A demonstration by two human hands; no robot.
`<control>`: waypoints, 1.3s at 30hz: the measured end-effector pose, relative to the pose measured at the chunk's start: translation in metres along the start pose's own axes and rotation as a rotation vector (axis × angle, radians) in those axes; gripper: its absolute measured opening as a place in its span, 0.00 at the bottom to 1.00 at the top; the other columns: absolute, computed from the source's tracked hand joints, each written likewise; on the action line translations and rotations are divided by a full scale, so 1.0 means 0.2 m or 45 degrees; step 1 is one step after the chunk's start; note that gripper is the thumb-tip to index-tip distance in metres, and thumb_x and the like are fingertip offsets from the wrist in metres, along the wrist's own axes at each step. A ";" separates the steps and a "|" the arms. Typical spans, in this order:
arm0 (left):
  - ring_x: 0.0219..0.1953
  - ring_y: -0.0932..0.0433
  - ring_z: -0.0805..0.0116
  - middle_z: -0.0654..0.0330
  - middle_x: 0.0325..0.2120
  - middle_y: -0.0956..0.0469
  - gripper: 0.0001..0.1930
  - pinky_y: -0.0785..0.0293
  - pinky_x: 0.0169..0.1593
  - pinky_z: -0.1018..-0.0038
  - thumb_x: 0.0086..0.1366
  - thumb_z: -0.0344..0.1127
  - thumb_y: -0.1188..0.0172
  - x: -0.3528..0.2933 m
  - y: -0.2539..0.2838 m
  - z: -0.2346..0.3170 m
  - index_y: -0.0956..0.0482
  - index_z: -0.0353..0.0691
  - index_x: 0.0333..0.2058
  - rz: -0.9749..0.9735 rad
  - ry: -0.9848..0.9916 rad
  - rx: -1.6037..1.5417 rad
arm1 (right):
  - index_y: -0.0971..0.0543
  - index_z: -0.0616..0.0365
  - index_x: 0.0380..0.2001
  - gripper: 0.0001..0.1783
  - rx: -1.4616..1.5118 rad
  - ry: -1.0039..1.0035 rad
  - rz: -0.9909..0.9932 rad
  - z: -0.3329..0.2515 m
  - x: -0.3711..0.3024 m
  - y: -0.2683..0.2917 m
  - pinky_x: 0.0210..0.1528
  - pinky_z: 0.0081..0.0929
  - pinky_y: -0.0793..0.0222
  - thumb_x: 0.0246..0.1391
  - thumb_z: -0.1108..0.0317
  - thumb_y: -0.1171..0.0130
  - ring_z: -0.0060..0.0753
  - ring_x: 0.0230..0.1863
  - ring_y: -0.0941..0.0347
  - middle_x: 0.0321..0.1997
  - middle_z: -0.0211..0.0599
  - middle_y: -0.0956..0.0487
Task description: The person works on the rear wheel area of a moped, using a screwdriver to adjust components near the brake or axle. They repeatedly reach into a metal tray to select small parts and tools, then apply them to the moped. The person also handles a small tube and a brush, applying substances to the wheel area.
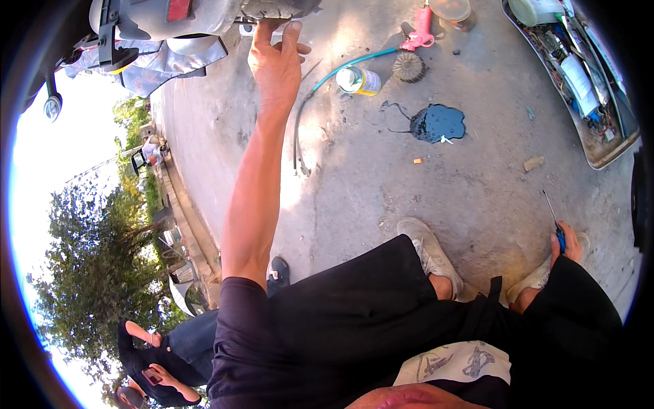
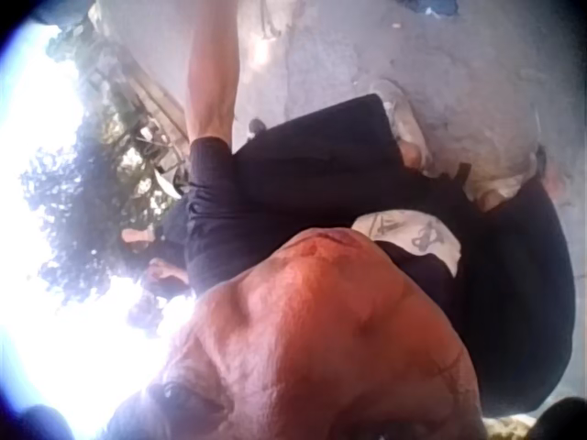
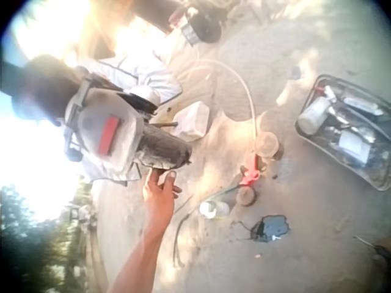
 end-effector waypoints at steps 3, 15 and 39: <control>0.26 0.16 0.68 0.54 0.49 0.18 0.19 0.24 0.27 0.75 0.72 0.38 0.37 -0.03 -0.01 -0.01 0.25 0.31 0.54 -0.039 0.039 0.025 | 0.22 0.56 0.54 0.18 -0.037 -0.013 0.000 0.01 -0.01 0.00 0.48 0.38 0.26 0.61 0.68 0.37 0.58 0.44 0.20 0.43 0.50 0.19; 0.26 0.15 0.67 0.54 0.46 0.20 0.25 0.24 0.25 0.77 0.72 0.47 0.35 -0.02 0.06 0.07 0.28 0.29 0.52 0.075 -0.076 -0.092 | 0.22 0.56 0.54 0.18 -0.002 0.014 -0.005 -0.01 0.00 0.01 0.47 0.38 0.26 0.61 0.69 0.38 0.57 0.43 0.20 0.44 0.51 0.19; 0.26 0.15 0.66 0.51 0.48 0.20 0.29 0.25 0.25 0.76 0.69 0.49 0.32 0.00 0.04 0.10 0.28 0.28 0.54 0.043 -0.005 0.017 | 0.21 0.56 0.54 0.18 0.018 0.027 0.047 -0.01 0.00 0.01 0.48 0.38 0.25 0.62 0.66 0.37 0.56 0.43 0.20 0.43 0.51 0.19</control>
Point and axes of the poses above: each hand's wrist, its own x-axis towards the middle knuckle, its own y-axis out of the back of the hand, z = x × y, the point moved 1 cm from there along x, towards the middle knuckle
